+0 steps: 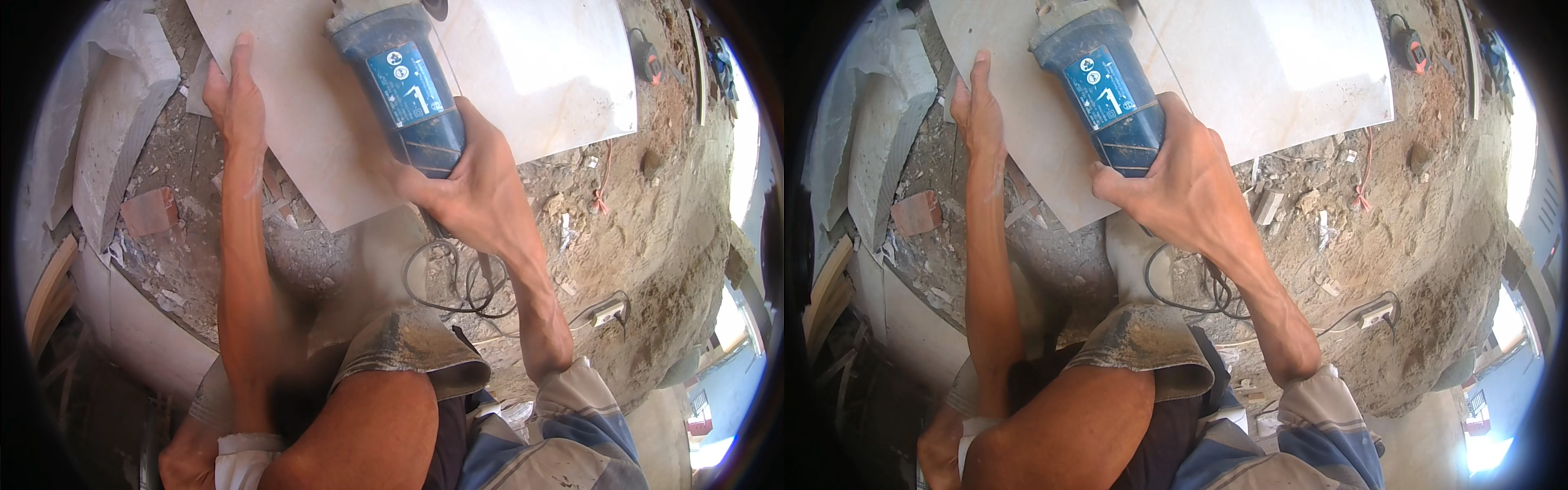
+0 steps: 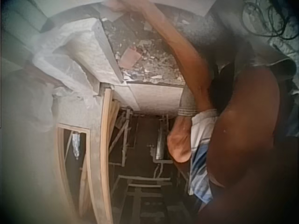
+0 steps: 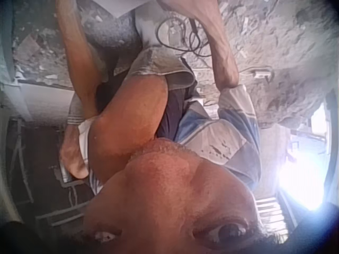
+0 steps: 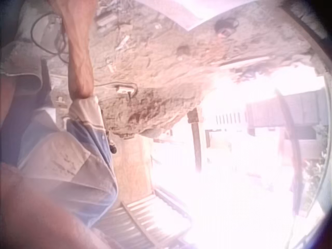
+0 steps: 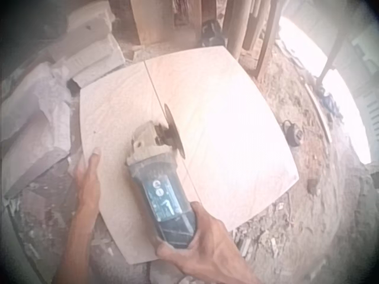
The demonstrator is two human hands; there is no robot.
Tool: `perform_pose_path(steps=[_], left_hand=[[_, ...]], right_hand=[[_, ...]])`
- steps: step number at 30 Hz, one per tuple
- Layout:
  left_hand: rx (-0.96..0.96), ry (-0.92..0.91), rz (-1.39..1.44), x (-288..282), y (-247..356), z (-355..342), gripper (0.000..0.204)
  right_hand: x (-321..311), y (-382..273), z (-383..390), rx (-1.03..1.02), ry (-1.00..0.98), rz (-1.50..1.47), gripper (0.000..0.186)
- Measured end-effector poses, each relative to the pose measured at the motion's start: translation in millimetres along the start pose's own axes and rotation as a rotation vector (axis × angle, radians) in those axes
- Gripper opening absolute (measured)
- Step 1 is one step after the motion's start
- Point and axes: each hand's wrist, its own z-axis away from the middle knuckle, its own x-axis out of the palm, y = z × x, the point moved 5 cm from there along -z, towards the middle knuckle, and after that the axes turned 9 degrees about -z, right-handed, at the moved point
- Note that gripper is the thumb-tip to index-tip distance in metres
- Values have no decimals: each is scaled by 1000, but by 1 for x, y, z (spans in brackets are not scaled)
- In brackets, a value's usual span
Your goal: The person wipes a tile with a cloth, places it over another tile to measure, marks a line with a pencil, and then uses an angle grinder to cut along the marked line on the ground.
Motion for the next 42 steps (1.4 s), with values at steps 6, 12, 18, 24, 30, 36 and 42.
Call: perform_pose_path(steps=[6,12,18,24,30,36,42], left_hand=[[22,-2,-16,0,2,1,54],[32,-8,-6,0,1,0,54],[26,2,0,-1,-1,-1,52],[26,7,13,-1,-3,-1,49],[2,-1,34,-1,-7,-2,54],[17,-4,23,1,-2,0,53],[23,-5,10,-1,-4,-1,55]], right_hand=[[-1,-3,4,76,-29,-16,55],[-3,-1,9,54,-13,-6,55],[-4,-1,14,98,-20,-1,57],[-4,1,19,137,-24,-10,58],[-5,1,24,135,-14,12,57],[-6,4,30,134,-3,10,56],[-7,7,35,121,-8,6,56]])
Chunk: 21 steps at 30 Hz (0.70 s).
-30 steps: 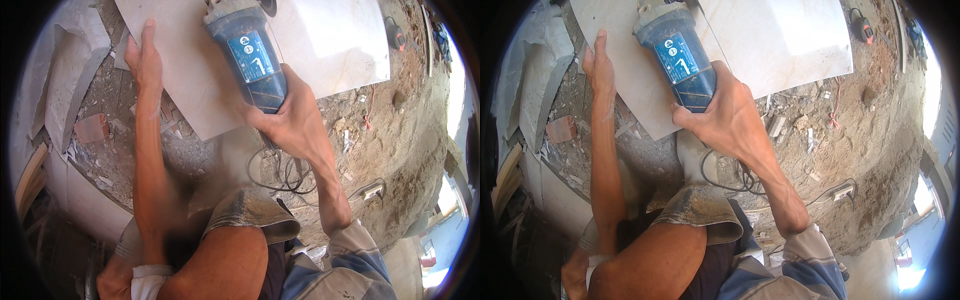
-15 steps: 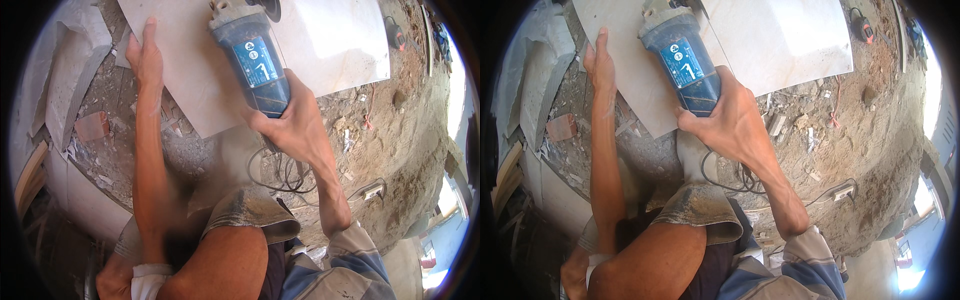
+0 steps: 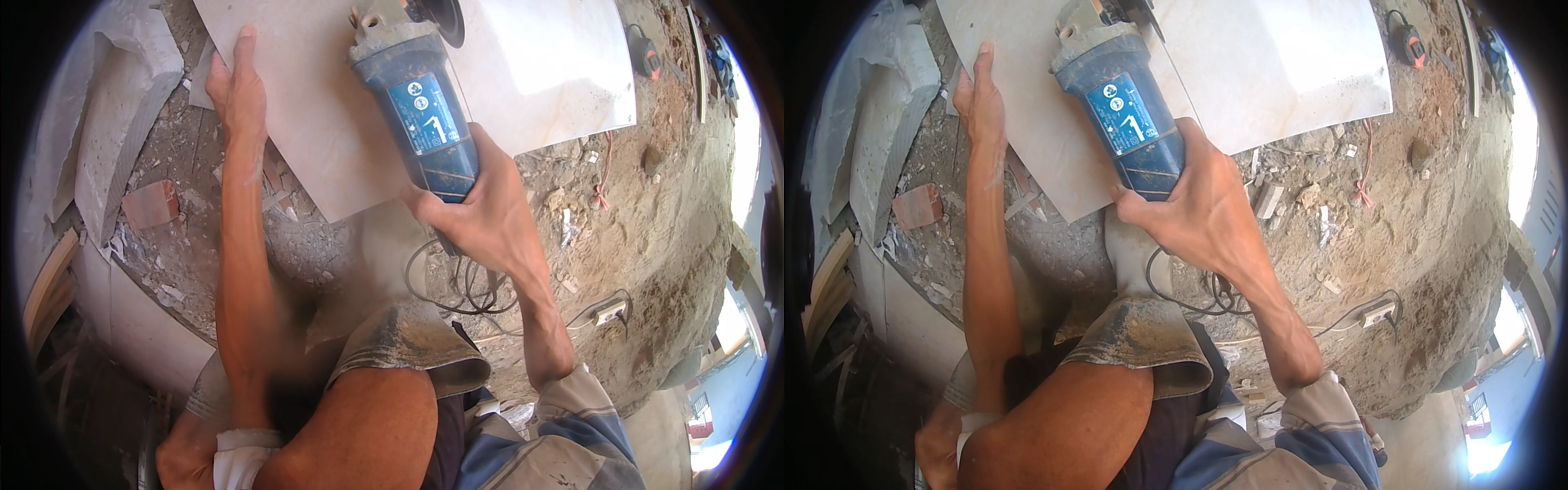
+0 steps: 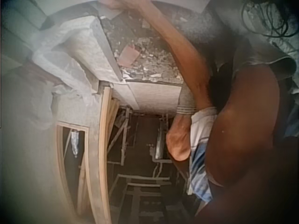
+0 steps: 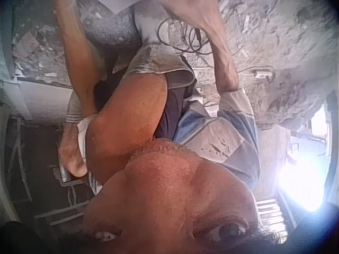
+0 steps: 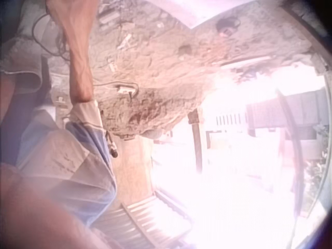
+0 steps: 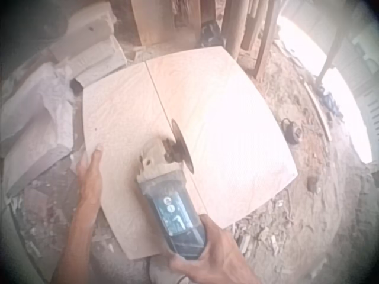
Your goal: The person wipes a tile with a cloth, places it over another tile to measure, marks a line with a pencil, and then uses an angle grinder to cut along the marked line on the ground.
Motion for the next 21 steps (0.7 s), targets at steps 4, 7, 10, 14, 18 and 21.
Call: perform_pose_path(steps=[4,7,10,14,18,21], left_hand=[[1,-11,-12,1,3,0,57],[-6,-7,-7,0,2,1,57],[-15,-2,-5,0,1,1,57],[-28,-12,8,1,-1,0,57],[-22,-16,-4,0,-1,-1,57],[-21,-14,-8,-1,-1,-1,57]], right_hand=[[-2,0,4,48,-10,-1,58],[-1,3,6,52,-13,4,58],[-2,6,8,52,-9,11,59],[-3,8,11,21,3,30,60],[-4,12,13,26,-8,40,62],[-5,11,16,37,-5,35,61]])
